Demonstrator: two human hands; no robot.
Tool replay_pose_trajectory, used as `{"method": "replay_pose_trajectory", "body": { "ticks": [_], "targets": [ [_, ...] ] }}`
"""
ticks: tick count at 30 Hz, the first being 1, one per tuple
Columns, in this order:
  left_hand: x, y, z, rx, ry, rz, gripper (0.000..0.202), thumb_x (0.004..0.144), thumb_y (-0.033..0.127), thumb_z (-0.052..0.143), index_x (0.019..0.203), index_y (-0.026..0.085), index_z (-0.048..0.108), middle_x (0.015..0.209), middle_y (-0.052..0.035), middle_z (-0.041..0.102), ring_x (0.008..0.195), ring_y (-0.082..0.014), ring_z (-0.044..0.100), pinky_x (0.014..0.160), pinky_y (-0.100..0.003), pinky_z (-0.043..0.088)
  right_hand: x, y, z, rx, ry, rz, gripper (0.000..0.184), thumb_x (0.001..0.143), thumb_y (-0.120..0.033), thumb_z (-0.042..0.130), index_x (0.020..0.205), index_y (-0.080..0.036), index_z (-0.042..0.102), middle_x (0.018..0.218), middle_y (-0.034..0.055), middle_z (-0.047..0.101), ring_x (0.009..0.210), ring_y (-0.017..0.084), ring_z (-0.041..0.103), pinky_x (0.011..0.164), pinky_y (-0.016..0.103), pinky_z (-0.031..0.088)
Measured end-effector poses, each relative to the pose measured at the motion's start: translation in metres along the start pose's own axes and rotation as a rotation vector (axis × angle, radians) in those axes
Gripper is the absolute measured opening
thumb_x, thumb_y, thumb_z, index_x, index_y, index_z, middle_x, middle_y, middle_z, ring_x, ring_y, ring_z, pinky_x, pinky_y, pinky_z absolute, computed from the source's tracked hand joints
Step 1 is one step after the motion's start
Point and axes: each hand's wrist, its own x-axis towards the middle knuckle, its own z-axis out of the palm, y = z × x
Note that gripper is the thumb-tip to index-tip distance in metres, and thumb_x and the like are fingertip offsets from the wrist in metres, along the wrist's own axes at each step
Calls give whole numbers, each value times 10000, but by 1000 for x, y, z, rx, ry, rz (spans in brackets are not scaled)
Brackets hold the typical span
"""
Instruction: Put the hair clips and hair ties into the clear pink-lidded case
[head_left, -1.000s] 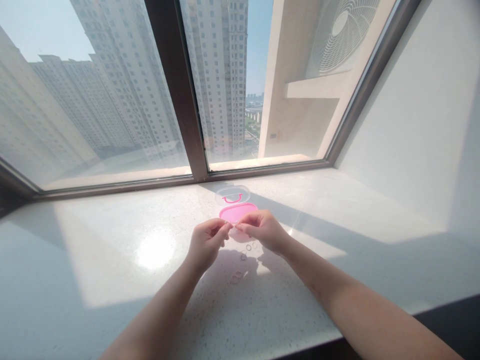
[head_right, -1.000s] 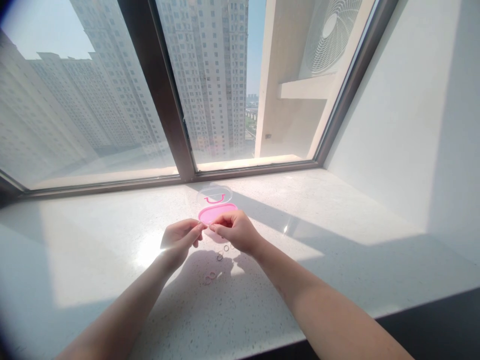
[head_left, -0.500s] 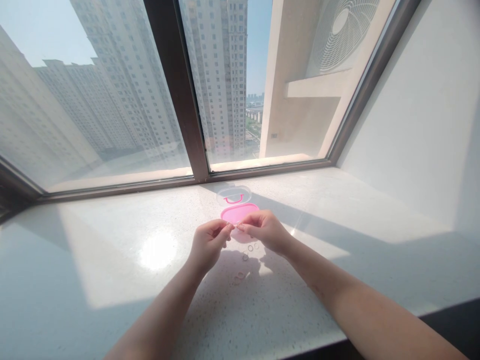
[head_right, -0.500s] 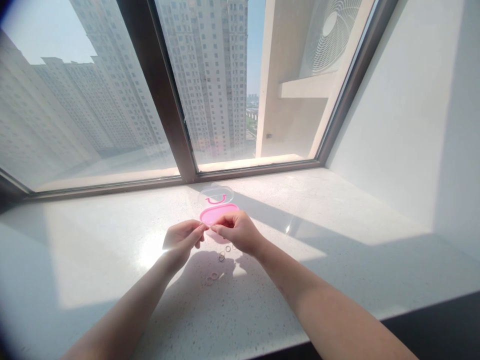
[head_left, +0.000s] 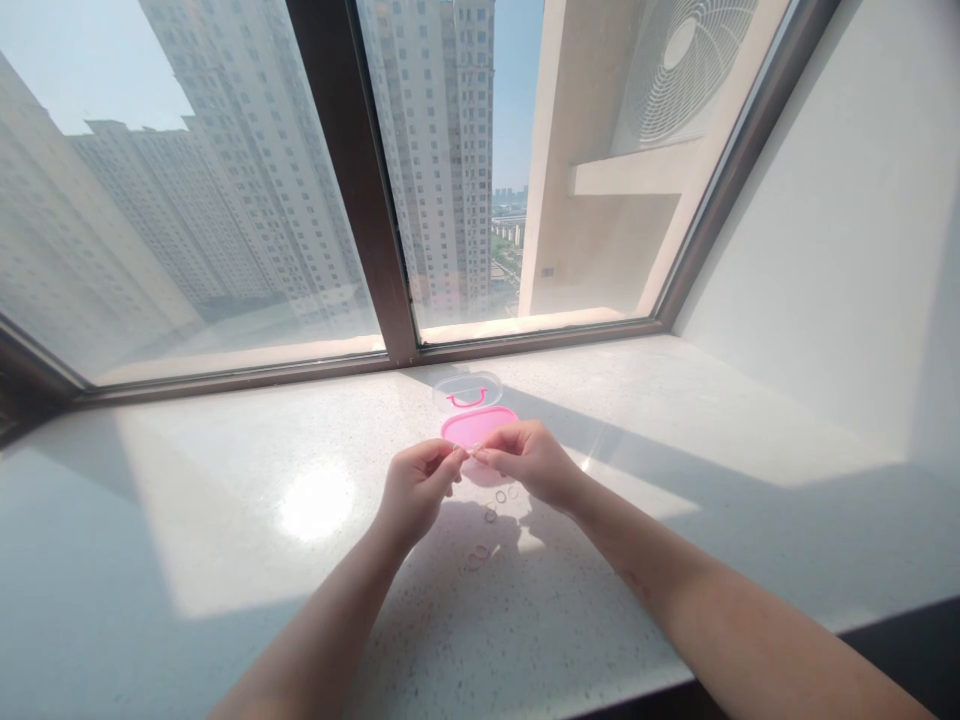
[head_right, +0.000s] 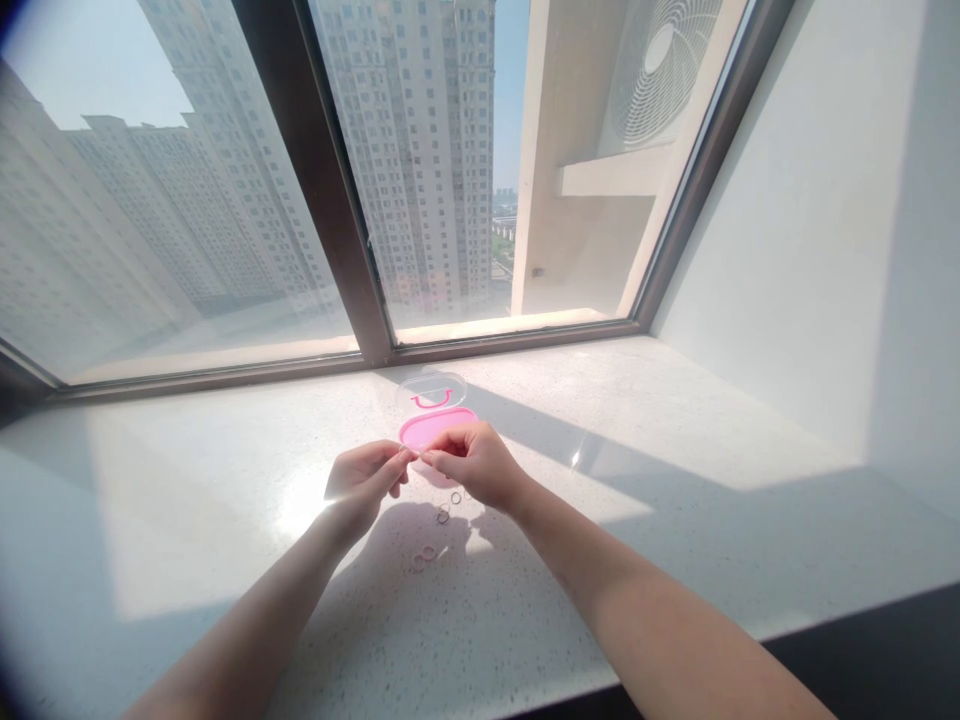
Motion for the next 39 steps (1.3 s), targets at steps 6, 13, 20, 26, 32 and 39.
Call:
{"method": "replay_pose_trajectory", "body": {
  "ticks": [6, 13, 20, 26, 32, 39],
  "targets": [
    [0, 5, -1, 6, -11, -14, 241, 854, 315, 600, 698, 142, 664, 560, 8, 589, 485, -92, 532, 476, -195, 428, 0, -2, 0, -5, -1, 4, 198, 804, -309, 666, 728, -127, 689, 588, 1, 548, 533, 107, 458, 488, 232, 336],
    [0, 5, 0, 3, -11, -14, 251, 855, 320, 601, 686, 143, 656, 562, 8, 588, 486, -94, 533, 478, -197, 426, 0, -2, 0, -1, -4, 0, 210, 803, -322, 671, 723, -129, 691, 587, 2, 554, 532, 109, 463, 487, 232, 344],
    [0, -3, 1, -4, 12, 12, 252, 860, 336, 599, 715, 150, 689, 558, 8, 590, 482, -97, 534, 475, -201, 430, 0, 0, 0, 1, -1, 6, 215, 803, -336, 674, 746, -130, 707, 602, 11, 580, 536, 113, 480, 489, 233, 357],
    [0, -2, 1, 5, 6, 13, 261, 860, 335, 599, 694, 149, 677, 558, 7, 589, 483, -97, 533, 477, -200, 431, 0, 0, 0, -5, -1, 1, 221, 800, -340, 674, 727, -132, 693, 596, 6, 574, 533, 109, 475, 490, 230, 352],
    [0, -2, 1, 2, 1, 11, 262, 862, 330, 602, 682, 152, 665, 560, 12, 584, 486, -94, 533, 481, -196, 428, 0, -1, 0, 5, 1, 1, 205, 802, -323, 672, 733, -132, 696, 604, 9, 576, 541, 111, 481, 494, 232, 354],
    [0, -2, 1, 7, 1, 16, 264, 865, 329, 593, 685, 151, 665, 563, 8, 590, 485, -96, 532, 479, -198, 428, -1, -3, 1, 18, 5, 10, 207, 792, -329, 682, 738, -131, 703, 602, 11, 585, 535, 114, 484, 491, 236, 362]
  ]
}}
